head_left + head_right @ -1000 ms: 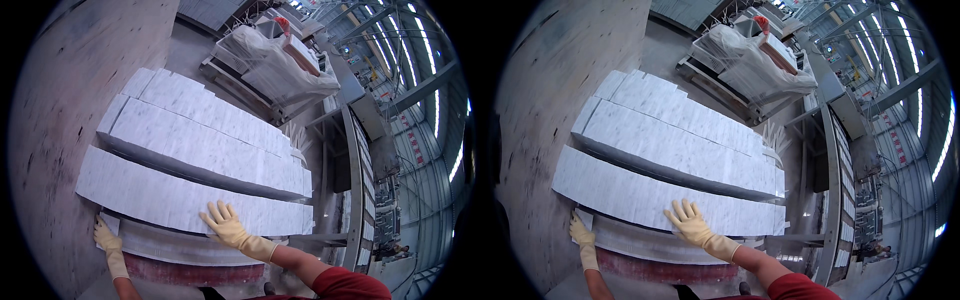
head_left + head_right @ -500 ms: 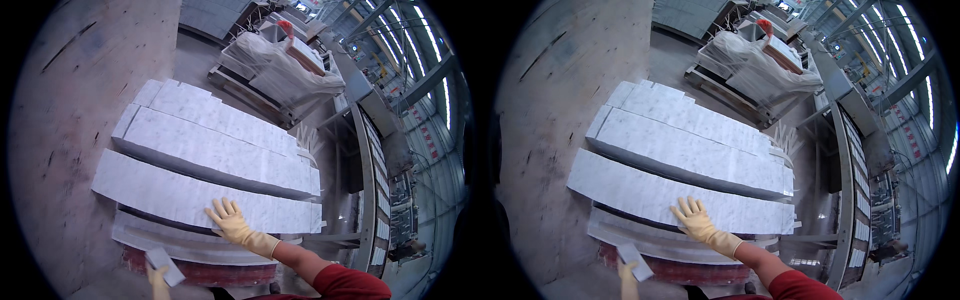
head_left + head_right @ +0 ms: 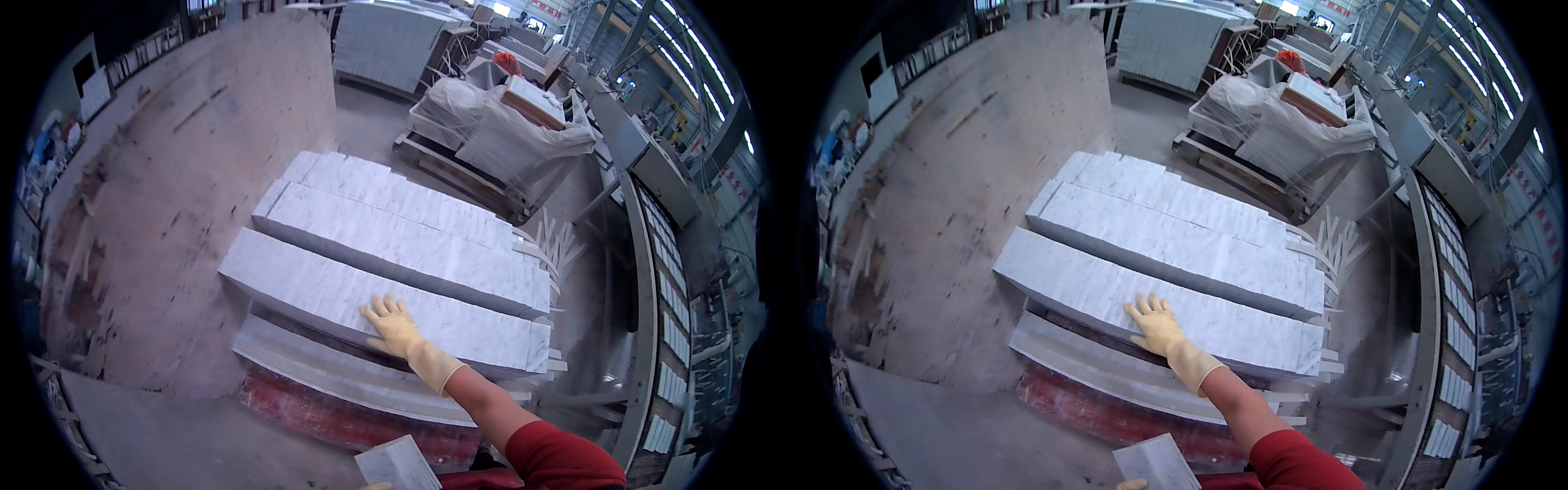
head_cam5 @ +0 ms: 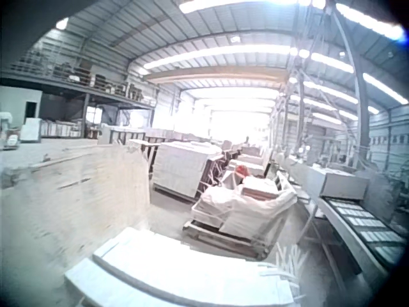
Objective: The person picks up small rectangular tiles from a stack and places them one by one onto a mesh rack. The person repeats this process, filling the rack with tiles in a grid pattern.
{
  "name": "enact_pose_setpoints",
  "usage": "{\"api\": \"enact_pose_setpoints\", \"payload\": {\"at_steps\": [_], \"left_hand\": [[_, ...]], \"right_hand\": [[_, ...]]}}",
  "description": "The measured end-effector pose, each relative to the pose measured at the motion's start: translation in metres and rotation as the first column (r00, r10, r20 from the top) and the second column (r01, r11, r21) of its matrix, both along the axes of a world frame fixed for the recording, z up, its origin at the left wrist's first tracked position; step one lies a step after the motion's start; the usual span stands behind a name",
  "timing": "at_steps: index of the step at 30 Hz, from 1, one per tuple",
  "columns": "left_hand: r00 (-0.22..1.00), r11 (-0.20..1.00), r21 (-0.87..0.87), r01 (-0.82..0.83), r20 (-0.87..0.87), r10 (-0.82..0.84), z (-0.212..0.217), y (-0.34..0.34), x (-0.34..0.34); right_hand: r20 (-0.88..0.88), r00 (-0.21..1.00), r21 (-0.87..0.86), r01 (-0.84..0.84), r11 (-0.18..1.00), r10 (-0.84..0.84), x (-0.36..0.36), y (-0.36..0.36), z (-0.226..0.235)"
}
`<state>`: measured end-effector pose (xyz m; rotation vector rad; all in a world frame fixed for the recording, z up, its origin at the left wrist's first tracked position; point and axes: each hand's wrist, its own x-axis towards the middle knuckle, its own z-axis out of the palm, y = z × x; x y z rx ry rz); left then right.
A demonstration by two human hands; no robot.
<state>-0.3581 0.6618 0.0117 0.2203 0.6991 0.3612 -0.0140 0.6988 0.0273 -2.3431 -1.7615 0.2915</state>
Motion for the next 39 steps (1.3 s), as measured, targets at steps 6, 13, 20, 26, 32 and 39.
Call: {"api": "enact_pose_setpoints", "payload": {"at_steps": [6, 13, 20, 26, 32, 39], "left_hand": [[0.995, 0.994, 0.059, -0.095, 0.023, 0.093, 0.066, -0.132, -0.01], [0.98, 0.981, 0.08, -0.177, 0.109, 0.168, 0.131, -0.317, -0.003], [0.945, 0.997, -0.018, 0.08, 0.319, -0.071, 0.155, -0.441, 0.04], [0.92, 0.96, 0.004, 0.279, 0.284, -0.268, 0.135, -0.471, 0.027], [0.871, 0.908, -0.077, 0.412, 0.326, -0.367, 0.134, -0.488, 0.012], [0.82, 0.842, -0.048, 0.538, 0.263, -0.509, 0.176, -0.513, 0.019]], "right_hand": [[-0.851, 0.514, 0.079, -0.081, 0.994, 0.11, -0.063, -0.181, 0.082], [-0.944, 0.328, -0.074, -0.299, 0.951, 0.029, -0.128, -0.436, 0.17], [-0.854, 0.414, -0.255, 0.198, 0.947, -0.316, -0.088, -0.593, 0.203], [-0.843, 0.281, -0.299, 0.465, 0.833, -0.459, -0.131, -0.658, 0.205], [-0.808, 0.221, -0.315, 0.621, 0.718, -0.546, -0.171, -0.696, 0.207], [-0.846, 0.128, -0.233, 0.784, 0.575, -0.518, -0.195, -0.737, 0.207]]}}
